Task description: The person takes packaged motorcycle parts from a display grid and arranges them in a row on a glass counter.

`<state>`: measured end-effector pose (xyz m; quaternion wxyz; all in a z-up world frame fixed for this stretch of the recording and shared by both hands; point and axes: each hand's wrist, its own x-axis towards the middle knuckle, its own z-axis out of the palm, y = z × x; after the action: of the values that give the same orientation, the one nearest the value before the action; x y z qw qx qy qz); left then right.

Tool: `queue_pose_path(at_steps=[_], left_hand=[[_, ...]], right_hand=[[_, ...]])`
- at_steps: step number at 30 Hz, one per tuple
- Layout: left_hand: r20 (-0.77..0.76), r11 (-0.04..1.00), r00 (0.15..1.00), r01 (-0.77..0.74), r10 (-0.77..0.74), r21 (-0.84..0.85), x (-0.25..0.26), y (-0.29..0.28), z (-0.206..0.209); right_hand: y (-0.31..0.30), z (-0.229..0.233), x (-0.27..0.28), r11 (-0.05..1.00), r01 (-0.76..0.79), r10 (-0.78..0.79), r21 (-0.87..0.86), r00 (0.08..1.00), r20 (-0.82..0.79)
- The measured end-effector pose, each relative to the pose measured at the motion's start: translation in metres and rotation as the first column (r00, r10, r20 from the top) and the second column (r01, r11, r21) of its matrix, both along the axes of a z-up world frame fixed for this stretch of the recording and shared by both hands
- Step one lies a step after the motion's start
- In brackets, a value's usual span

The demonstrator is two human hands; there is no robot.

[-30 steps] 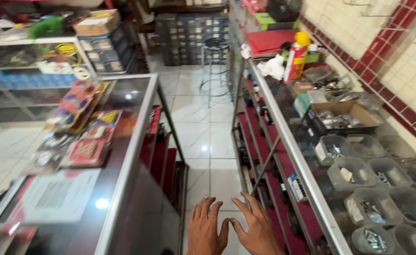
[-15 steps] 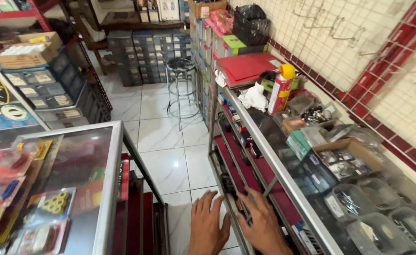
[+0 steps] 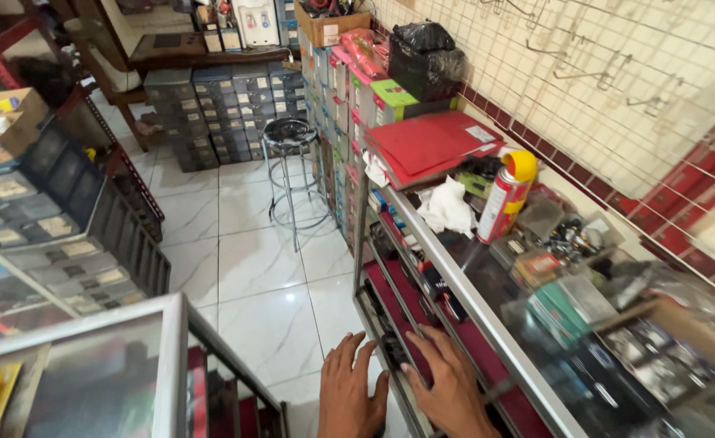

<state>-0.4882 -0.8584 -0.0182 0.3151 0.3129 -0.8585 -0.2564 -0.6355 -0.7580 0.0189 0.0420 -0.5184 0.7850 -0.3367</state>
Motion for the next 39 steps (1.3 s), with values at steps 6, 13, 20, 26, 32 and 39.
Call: queue_pose_path(at_steps=[6,13,20,26,32,39], left_hand=[[-0.037,0.987,0.995,0.09,-0.096,-0.129,-0.054,-0.093,0.02],[-0.028,0.922,0.967,0.231,-0.252,-0.311,-0.133,-0.224,0.053],[0.024,0.845,0.931,0.341,-0.364,-0.411,-0.185,-0.323,0.096],[-0.123,0.839,0.915,0.29,-0.384,-0.461,-0.254,-0.373,0.138],[-0.281,0.76,0.771,0.37,-0.572,-0.534,-0.334,-0.421,0.185],[-0.392,0.674,0.579,0.419,-0.715,-0.608,-0.426,-0.517,0.262]], right_hand=[[-0.095,0.0,-0.049,0.98,0.078,-0.088,-0.182,0.995,-0.048],[-0.205,0.02,-0.121,0.946,0.099,-0.103,-0.308,0.995,0.005],[-0.273,0.053,-0.184,0.896,0.15,-0.192,-0.419,0.98,-0.06],[-0.317,0.102,-0.216,0.85,0.252,-0.314,-0.462,0.948,-0.059],[-0.371,0.15,-0.254,0.763,0.31,-0.465,-0.567,0.873,-0.148],[-0.457,0.229,-0.318,0.64,0.438,-0.501,-0.631,0.861,0.089]])
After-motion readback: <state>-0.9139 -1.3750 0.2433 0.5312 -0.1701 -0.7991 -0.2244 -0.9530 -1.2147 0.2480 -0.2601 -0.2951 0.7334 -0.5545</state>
